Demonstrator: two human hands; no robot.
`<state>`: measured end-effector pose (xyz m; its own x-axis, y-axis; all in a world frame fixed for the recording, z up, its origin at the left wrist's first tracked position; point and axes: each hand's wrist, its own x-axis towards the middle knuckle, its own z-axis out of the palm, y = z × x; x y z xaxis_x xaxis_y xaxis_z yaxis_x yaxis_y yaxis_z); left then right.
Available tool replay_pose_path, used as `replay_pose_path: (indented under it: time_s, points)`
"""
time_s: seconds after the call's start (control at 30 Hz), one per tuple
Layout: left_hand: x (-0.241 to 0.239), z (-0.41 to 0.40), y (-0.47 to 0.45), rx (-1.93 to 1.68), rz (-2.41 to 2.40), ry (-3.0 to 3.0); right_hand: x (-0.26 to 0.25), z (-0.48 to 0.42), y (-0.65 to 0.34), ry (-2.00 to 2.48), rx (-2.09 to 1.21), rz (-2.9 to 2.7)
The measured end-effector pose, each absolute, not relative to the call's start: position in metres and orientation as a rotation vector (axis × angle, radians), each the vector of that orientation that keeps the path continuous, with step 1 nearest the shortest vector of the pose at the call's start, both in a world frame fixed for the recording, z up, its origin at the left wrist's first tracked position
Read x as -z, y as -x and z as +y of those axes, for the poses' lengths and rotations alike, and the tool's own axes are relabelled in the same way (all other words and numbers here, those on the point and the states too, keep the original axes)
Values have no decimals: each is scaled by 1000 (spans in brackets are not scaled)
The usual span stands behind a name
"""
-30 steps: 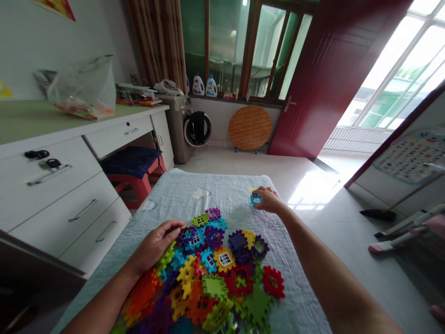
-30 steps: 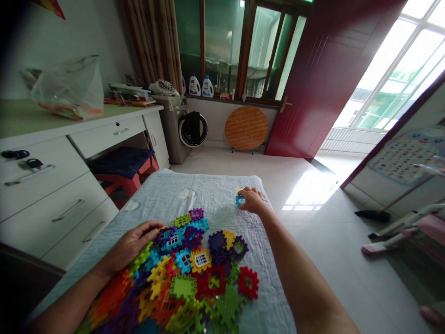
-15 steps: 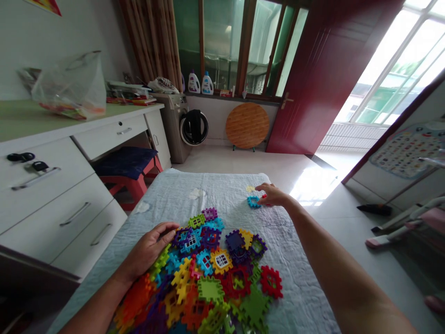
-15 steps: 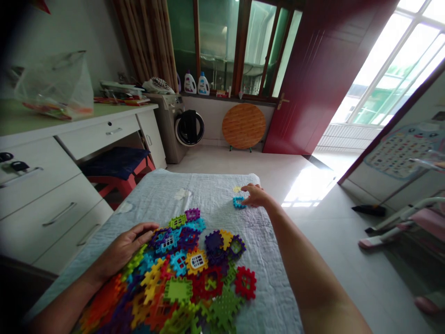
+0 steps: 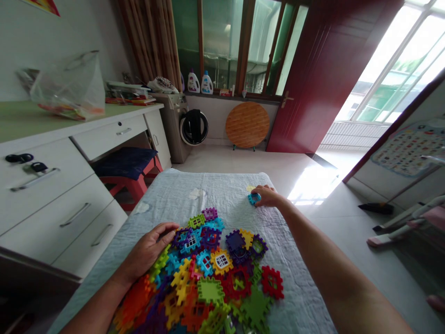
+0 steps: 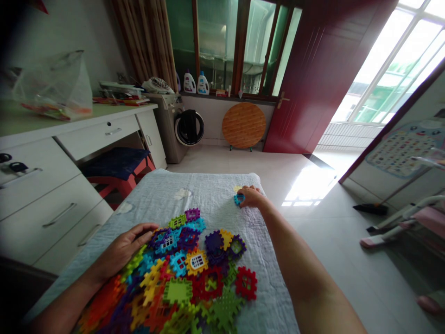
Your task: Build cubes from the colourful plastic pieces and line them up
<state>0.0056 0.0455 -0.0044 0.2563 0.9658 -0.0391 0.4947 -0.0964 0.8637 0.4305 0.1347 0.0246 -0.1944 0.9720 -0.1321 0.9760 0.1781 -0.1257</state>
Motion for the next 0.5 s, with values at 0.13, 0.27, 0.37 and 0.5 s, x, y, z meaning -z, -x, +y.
replay_pose_path:
  time_s: [0.13,0.27,0.37,0.5]
  points:
    - [3,45,-7,-763,1347,-1702,-25,136,-439,-2028,359,2429]
    - [3,45,-7,-751,1356,-1715,-40,136,-457,-2198,416,2508]
    - [3,46,-7,-741,1358,-1727,-47,135,-464,-2240,375,2494]
    - [3,46,-6,-747,1356,-1727,-37,132,-450,-2125,329,2457]
